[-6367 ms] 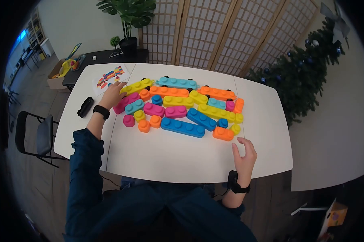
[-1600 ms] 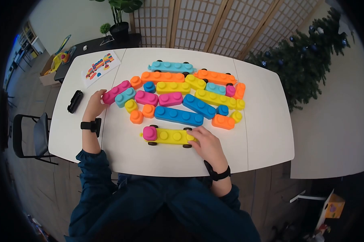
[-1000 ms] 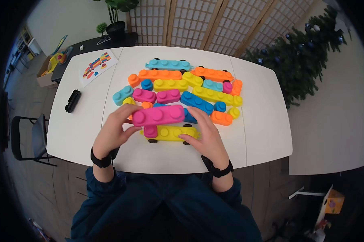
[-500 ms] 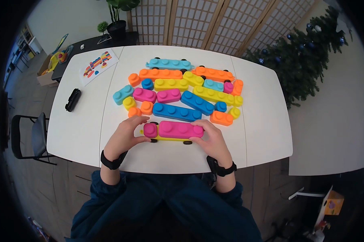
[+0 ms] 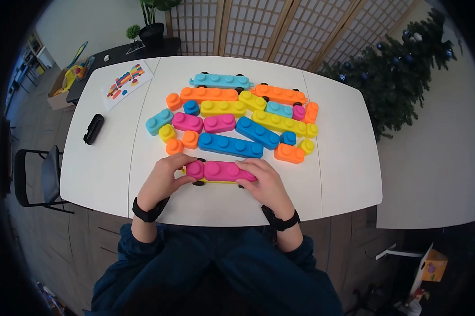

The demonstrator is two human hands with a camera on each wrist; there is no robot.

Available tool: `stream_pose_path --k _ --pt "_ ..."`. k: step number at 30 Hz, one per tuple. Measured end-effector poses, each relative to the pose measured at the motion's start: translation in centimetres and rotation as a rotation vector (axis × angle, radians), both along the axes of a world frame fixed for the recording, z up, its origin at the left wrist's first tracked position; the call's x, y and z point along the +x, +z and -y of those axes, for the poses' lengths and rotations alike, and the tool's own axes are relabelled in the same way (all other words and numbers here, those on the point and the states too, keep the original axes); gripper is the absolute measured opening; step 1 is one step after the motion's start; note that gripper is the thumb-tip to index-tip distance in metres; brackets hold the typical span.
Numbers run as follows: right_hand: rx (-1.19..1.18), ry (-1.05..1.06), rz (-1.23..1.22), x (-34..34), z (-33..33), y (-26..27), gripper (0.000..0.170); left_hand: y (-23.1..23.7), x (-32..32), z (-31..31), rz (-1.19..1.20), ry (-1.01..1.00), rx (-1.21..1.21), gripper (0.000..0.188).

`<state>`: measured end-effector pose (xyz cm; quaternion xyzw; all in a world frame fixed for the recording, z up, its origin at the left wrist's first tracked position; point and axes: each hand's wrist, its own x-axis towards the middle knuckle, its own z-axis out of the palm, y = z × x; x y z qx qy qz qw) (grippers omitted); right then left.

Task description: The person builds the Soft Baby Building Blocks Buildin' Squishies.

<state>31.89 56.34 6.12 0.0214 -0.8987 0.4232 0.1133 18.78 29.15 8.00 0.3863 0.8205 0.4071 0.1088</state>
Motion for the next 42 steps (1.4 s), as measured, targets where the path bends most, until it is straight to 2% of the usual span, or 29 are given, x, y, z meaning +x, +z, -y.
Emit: stream_pose_path --k 8,18,20,26,33,35,36,38,42 --pt "0.055 0.021 -0.012 -0.3 -0.1 -0.2 0.044 -0.1 -1.0 0.2 0.024 -0.061 0.027 0.044" --pt "0.042 -0.033 -0.014 0.2 0.4 0.9 0.040 -0.5 -0.5 0.3 -0.001 -0.005 0.022 0.047" --pt "0.059 -0.057 -0.056 0.3 -0.1 0.4 0.039 0.1 -0.3 0.4 0.019 0.019 -0.023 0.041" --pt "0.084 -0.093 -0.110 0.3 -0.3 0.4 0.033 -0.4 -0.2 0.4 0.013 0.089 0.013 0.041" --pt "0.070 -0.114 -0.124 0.2 0.0 0.4 0.030 -0.4 -0.5 0.7 -0.057 0.064 0.026 0.041" --pt "0.074 -0.110 -0.120 0.1 0.0 0.5 0.030 -0.5 -1.4 1.5 0.022 0.239 0.101 0.040" --pt "0.078 -0.107 -0.117 0.1 -0.1 0.5 0.030 -0.4 -2.2 1.8 0.019 0.236 0.102 0.040" --pt "0.084 -0.106 -0.118 0.1 0.0 0.6 0.029 0.0 -4.2 2.3 -0.215 0.503 0.034 0.035" --pt "0.099 -0.103 -0.127 0.0 0.0 0.4 0.029 -1.3 -7.5 2.3 -0.328 0.474 -0.114 0.033"
